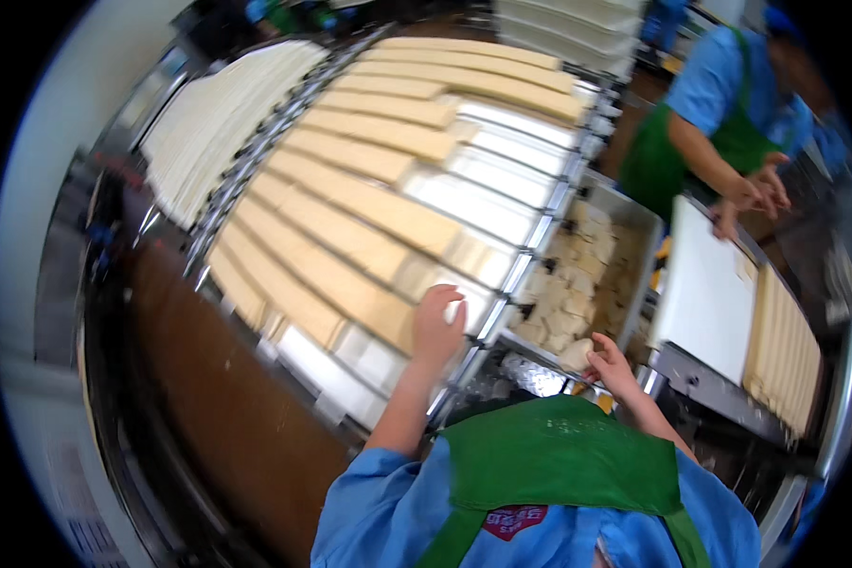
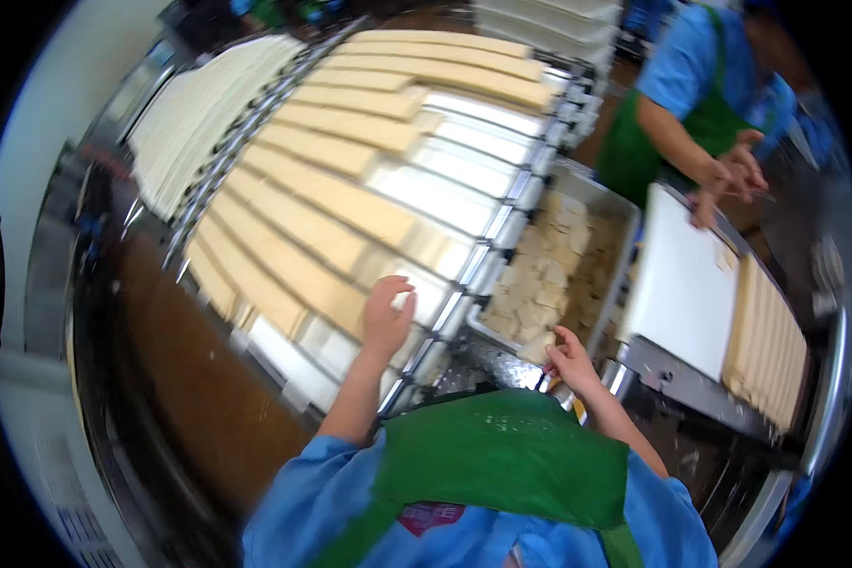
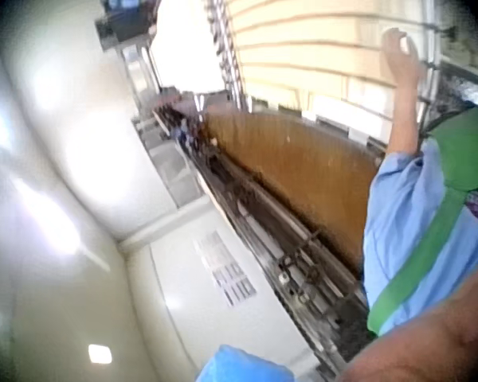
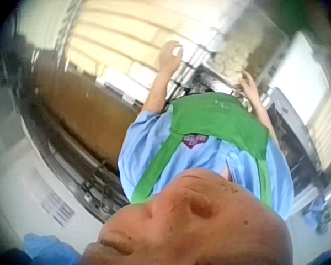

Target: The person picks up long rectangular dough slabs from a moving conveyor belt by hand, aligns them on the belt, and occasionally places pieces into a nearby plastic bin.

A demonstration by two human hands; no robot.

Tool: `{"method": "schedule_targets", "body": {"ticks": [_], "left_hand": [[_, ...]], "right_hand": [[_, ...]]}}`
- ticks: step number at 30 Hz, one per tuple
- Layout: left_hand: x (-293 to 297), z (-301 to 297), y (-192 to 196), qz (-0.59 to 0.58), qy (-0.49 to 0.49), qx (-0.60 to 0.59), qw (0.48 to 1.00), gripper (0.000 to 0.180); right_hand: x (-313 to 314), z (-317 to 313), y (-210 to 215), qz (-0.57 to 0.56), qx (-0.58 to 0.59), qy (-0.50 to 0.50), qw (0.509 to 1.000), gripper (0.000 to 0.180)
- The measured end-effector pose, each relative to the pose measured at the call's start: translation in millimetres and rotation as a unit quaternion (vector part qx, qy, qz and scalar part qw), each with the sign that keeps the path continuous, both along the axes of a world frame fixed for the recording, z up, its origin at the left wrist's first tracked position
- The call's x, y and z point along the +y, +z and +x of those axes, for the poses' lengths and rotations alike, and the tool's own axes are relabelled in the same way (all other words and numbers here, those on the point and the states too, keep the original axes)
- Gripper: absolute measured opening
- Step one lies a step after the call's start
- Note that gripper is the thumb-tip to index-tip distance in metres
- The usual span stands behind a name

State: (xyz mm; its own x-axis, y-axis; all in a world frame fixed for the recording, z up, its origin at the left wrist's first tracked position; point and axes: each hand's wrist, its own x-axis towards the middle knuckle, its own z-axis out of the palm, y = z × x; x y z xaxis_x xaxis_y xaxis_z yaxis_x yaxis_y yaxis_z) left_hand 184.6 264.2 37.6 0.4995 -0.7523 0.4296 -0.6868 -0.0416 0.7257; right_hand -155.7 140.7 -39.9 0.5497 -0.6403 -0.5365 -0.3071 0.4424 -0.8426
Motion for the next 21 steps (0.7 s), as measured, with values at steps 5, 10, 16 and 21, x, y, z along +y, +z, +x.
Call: {"method": "schedule_targets", "body": {"ticks": [5, 10, 16, 21], "left_hand": [[-60.7, -41.2, 7.1, 0.0, -0.082, -0.003, 0.997, 0.01], [-131.1, -116.6, 5.4, 0.047, -0.196, -0.017, 0.979, 0.009], [-196.1, -231.5, 11.2, 0.061, -0.313, -0.033, 0.947, 0.011], [-237.0, -320.4, 13.8, 0.092, -0.372, -0.05, 0.922, 0.011]], "right_hand": [[8.6, -68.3, -27.1, -0.085, -0.033, -0.175, 0.98, 0.037], [2.6, -132.6, -34.2, -0.12, -0.102, -0.312, 0.937, 0.021], [-22.4, -249.9, -48.5, -0.106, -0.073, -0.498, 0.858, 0.019], [-52.0, -339.9, -67.5, -0.132, -0.011, -0.641, 0.756, 0.027]]}}
